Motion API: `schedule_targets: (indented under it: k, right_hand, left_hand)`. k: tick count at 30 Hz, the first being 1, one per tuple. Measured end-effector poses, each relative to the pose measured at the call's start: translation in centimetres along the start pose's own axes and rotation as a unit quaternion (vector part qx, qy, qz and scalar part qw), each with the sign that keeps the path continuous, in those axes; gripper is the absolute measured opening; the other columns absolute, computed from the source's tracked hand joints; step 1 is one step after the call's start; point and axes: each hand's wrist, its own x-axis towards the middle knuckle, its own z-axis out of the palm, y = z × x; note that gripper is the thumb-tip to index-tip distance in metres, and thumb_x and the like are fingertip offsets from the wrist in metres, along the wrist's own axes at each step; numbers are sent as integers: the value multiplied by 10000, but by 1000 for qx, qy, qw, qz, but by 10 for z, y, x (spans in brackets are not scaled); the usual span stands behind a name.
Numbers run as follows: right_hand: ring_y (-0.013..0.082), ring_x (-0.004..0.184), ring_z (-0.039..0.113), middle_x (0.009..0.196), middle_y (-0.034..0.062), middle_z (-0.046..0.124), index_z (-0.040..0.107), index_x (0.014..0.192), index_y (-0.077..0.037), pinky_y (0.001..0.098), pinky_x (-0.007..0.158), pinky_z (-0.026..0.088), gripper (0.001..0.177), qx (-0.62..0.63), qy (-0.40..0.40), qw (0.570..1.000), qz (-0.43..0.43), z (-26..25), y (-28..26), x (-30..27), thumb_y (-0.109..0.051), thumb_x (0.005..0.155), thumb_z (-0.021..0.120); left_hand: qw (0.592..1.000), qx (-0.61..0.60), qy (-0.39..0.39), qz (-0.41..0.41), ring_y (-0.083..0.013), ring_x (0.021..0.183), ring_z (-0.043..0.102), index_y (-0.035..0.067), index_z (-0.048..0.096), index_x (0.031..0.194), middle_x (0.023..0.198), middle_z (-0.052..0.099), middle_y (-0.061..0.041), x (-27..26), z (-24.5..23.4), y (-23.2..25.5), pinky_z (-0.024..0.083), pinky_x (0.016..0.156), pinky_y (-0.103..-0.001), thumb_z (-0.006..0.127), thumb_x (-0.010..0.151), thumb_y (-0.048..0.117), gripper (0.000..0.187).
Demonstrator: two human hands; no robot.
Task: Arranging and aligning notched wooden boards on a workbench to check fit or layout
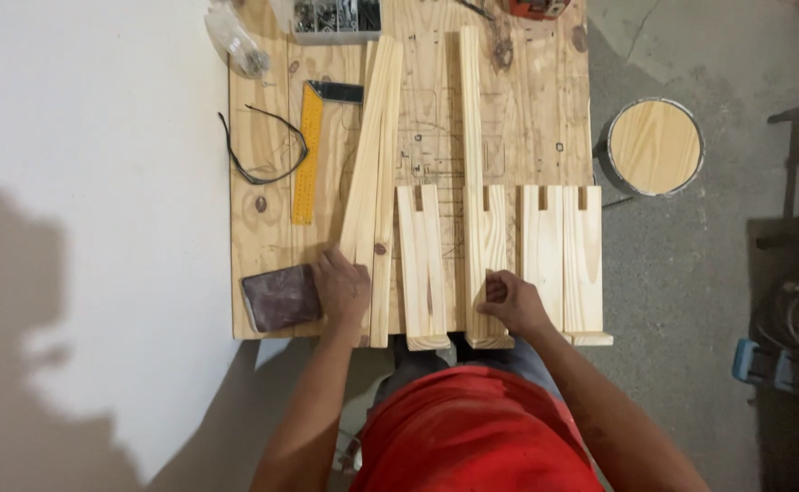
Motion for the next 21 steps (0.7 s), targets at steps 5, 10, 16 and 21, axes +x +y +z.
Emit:
schedule_targets:
  k: [5, 10, 16, 21]
  right_hand:
    - [308, 1001, 758, 1074, 197, 739, 654, 1271, -14, 410, 887, 618, 648, 17, -9, 1000, -7, 0, 3, 0, -83, 688, 929]
    - [323, 995, 757, 1065, 206, 734, 652, 1259, -4, 408, 888, 621, 631, 38, -24, 999, -3, -9, -17, -12, -50, 688, 918]
    - [306, 979, 763, 1051, 181, 737, 661, 1239, -23, 394, 867, 629, 594, 48, -27, 999, 2, -3, 0, -5, -48, 699, 910]
    - [303, 964, 768, 1037, 168, 740, 664, 1232, -29, 405, 839, 637, 583, 20, -31, 999, 3, -4, -3, -8, -55, 702, 904]
  left_hand:
    - [999, -33, 0, 4, -447, 952, 628, -29, 524, 1272, 1082, 590, -230, 27, -14, -26, 519, 779, -533, 619, 796, 110, 505]
    - [999, 12, -36, 8, -408, 1116, 589, 9, 461, 1390, 1224, 548, -191, 27, -12, -62, 498, 912, -520, 594, 891, 146, 534]
    - [999, -12, 15, 31, -401, 1218, 511, 55, 520, 1379, 1323, 516, -192, 43, -34, 0, 420, 978, -516, 564, 970, 285, 471]
    - [964, -206, -166, -19, -478, 1494, 321, 101, 481, 1546, 1558, 385, -299, 85, -12, 78, 173, 1223, -591, 554, 968, 522, 719]
